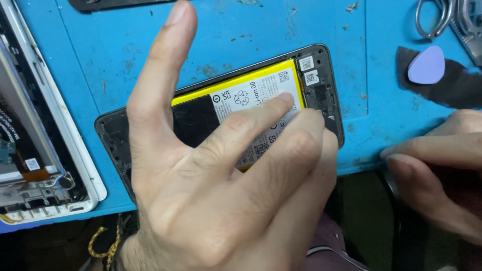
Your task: Disassembling a smartphone to access internal components for repair using prying tools.
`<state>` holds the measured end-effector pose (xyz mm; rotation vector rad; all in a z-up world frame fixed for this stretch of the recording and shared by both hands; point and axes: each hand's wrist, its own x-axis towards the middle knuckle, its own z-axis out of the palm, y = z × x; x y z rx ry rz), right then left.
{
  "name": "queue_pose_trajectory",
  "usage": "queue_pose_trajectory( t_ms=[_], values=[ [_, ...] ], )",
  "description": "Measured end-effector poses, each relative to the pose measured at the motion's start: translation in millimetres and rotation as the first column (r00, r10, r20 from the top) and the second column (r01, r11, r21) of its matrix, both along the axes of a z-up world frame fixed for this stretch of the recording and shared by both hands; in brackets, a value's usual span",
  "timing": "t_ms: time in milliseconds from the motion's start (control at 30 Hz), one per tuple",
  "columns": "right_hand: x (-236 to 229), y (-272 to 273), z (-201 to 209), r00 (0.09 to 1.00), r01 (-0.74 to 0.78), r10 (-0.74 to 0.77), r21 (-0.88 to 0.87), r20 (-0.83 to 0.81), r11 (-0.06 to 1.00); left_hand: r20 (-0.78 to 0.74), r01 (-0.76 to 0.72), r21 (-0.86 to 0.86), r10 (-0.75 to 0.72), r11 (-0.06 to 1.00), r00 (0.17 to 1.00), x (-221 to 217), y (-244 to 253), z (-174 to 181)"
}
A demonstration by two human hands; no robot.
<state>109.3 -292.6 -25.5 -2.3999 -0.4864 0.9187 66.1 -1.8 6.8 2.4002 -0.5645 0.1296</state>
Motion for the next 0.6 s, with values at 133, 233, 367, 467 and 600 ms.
queue_pose_trajectory(
  t_ms=[133,233,367,467,600],
  values=[
    [-6,0,3,0.998,0.058,-0.057,-0.028,0.025,0.998,0.008,0.007,0.0,-0.007,1.0,1.0,2,3,2],
    [-17,1,4,0.991,0.048,-0.042,-0.045,0.13,0.998,0.019,0.016,-0.002,-0.016,1.0,1.0,2,1,7],
    [-25,23,24,0.937,0.171,-0.186,0.078,0.295,0.982,0.047,0.033,-0.003,-0.032,0.999,0.998,0,5,21],
    [-24,36,40,0.912,0.16,-0.192,0.116,0.363,0.98,0.085,0.043,0.001,-0.043,0.999,0.995,-1,14,38],
    [-14,69,64,0.809,-0.117,-0.021,0.197,0.588,0.973,0.124,0.062,0.003,-0.062,0.998,0.99,16,10,50]
  ],
)
